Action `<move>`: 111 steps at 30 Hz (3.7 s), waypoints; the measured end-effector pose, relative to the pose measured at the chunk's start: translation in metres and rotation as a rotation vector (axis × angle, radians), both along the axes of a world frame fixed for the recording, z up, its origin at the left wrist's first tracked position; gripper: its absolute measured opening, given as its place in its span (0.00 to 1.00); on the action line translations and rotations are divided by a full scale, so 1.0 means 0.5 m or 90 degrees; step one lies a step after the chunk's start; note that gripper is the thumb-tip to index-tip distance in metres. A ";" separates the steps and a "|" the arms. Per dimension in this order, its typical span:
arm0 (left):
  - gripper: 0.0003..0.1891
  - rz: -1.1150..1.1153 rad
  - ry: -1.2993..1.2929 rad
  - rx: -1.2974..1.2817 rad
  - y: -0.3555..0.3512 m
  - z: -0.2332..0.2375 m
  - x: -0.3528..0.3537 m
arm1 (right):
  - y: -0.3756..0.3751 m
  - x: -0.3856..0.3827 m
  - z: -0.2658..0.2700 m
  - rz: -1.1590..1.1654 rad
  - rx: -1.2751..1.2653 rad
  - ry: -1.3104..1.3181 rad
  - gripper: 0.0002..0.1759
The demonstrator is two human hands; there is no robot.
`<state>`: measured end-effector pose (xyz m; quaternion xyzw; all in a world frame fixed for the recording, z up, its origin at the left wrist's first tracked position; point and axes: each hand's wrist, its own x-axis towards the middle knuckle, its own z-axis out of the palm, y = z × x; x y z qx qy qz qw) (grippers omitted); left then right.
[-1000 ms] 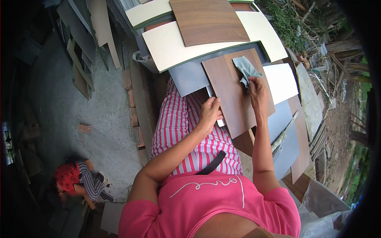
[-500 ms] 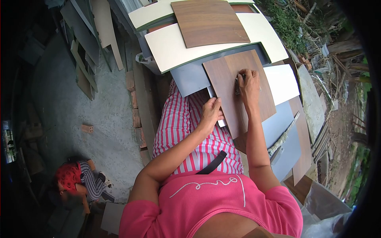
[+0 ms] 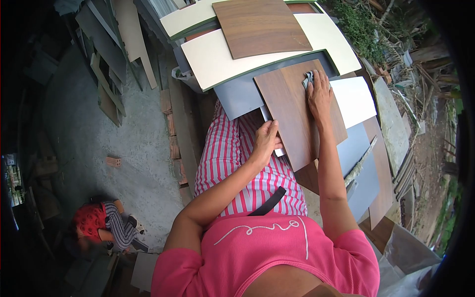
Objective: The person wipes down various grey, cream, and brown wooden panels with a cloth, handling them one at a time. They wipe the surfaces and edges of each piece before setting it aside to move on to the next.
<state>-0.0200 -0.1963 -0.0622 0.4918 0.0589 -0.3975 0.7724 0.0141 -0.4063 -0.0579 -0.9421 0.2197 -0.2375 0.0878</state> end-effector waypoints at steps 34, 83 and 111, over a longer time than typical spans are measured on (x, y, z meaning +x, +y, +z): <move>0.20 -0.016 -0.009 -0.011 0.001 0.030 -0.002 | 0.039 -0.015 -0.004 0.018 0.026 0.063 0.30; 0.16 0.032 0.025 -0.017 -0.007 0.020 -0.001 | 0.095 0.098 -0.011 0.063 -0.017 -0.006 0.27; 0.09 0.008 0.079 -0.067 -0.046 0.047 0.024 | 0.131 -0.264 0.091 0.114 0.165 0.172 0.36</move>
